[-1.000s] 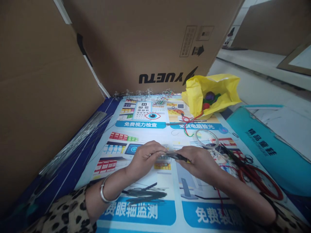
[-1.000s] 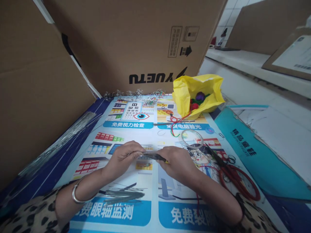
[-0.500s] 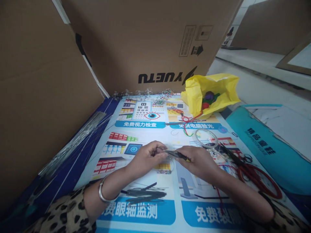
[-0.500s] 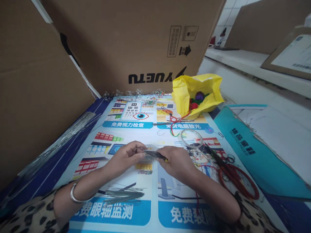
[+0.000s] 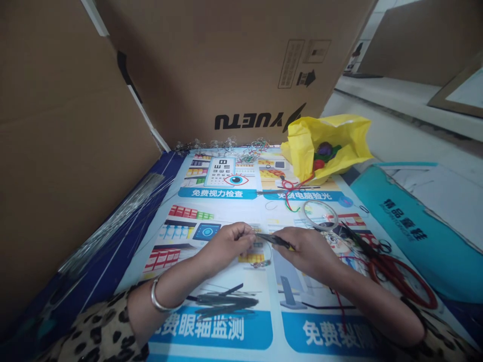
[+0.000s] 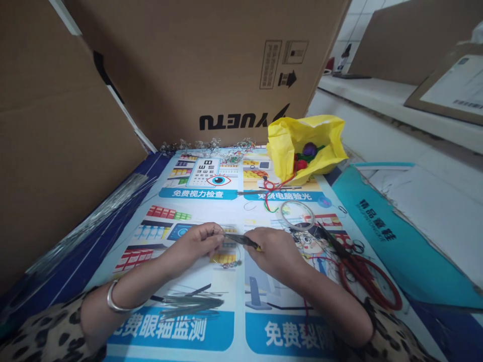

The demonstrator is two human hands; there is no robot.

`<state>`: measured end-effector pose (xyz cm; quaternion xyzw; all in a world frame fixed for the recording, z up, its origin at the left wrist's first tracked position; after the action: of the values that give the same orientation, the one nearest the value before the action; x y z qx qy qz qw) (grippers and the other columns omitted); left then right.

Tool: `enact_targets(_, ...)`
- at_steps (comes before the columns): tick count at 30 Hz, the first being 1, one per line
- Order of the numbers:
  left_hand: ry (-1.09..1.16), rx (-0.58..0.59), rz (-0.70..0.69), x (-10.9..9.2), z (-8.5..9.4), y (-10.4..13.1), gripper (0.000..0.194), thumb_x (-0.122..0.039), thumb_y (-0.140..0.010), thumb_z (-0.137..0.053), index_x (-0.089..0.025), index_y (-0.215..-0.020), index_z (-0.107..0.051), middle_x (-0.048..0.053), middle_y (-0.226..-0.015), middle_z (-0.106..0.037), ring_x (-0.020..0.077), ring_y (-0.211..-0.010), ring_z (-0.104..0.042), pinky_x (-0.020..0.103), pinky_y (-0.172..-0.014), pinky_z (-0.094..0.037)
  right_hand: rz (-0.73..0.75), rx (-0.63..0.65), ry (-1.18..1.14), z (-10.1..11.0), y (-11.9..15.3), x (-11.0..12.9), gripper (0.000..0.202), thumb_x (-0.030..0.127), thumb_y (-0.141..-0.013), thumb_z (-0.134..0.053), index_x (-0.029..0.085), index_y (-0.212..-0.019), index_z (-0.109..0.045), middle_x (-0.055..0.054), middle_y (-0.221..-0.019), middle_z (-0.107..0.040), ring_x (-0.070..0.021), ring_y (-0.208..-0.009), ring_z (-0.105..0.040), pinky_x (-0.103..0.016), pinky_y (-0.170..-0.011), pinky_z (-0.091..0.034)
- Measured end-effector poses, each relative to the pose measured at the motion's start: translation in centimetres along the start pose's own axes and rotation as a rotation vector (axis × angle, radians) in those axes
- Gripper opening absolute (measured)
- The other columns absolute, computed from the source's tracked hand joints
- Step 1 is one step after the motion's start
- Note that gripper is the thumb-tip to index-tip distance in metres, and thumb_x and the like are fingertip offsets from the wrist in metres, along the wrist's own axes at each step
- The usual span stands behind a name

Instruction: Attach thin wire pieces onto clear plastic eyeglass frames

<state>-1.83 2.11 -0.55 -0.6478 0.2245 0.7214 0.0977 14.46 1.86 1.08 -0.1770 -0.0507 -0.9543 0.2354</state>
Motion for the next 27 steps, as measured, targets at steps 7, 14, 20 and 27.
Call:
enact_targets(7,0.062,0.017,0.014,0.05,-0.27,0.12,0.019,-0.034,-0.079,-0.052,-0.017,-0.073,-0.047,-0.006,-0.052,-0.046,0.0078,-0.05,-0.041,0.022,-0.053,-0.031,-0.019,0.025,-0.061,-0.19,-0.18,0.08,0.019,0.032,-0.08,-0.048,0.019,-0.07,-0.058,-0.001,-0.071,-0.063,-0.0141,-0.066,-0.056,-0.022,-0.057,-0.033)
enact_targets(14,0.149,0.036,0.032,0.27,-0.83,0.2,0.021,-0.035,-0.077,-0.054,-0.017,-0.071,-0.045,-0.006,-0.049,-0.045,0.0074,-0.046,-0.04,0.022,-0.051,-0.028,-0.046,0.051,-0.129,-0.65,-0.25,0.1,0.023,0.033,-0.079,-0.048,0.018,-0.062,-0.052,0.002,-0.06,-0.054,-0.0114,-0.057,-0.049,-0.021,-0.053,-0.028)
enact_targets(20,0.208,0.036,0.056,0.69,-0.91,0.12,0.019,-0.034,-0.077,-0.054,-0.017,-0.072,-0.047,-0.006,-0.048,-0.046,0.0073,-0.045,-0.04,0.022,-0.049,-0.026,-0.029,0.075,-0.253,-0.77,-0.17,0.38,0.026,0.034,-0.08,-0.046,0.018,-0.06,-0.049,0.004,-0.055,-0.047,-0.01,-0.054,-0.045,-0.021,-0.051,-0.027)
enact_targets(27,0.219,0.07,0.07,0.88,-0.85,0.15,0.024,-0.035,-0.078,-0.054,-0.016,-0.063,-0.048,-0.004,-0.049,-0.047,0.0059,-0.043,-0.037,0.022,-0.048,-0.026,-0.032,0.053,-0.224,-0.96,-0.32,0.0,0.024,0.033,-0.08,-0.046,0.018,-0.061,-0.05,0.003,-0.057,-0.05,-0.0113,-0.056,-0.047,-0.021,-0.052,-0.029)
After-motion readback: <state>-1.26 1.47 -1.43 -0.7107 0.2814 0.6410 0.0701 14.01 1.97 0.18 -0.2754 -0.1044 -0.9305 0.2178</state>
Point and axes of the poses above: each hand's wrist, its own y-axis away from the middle knuckle, its own z-axis out of the back of the hand, x = y × z, the point moved 5 cm from there along -y, towards the middle knuckle
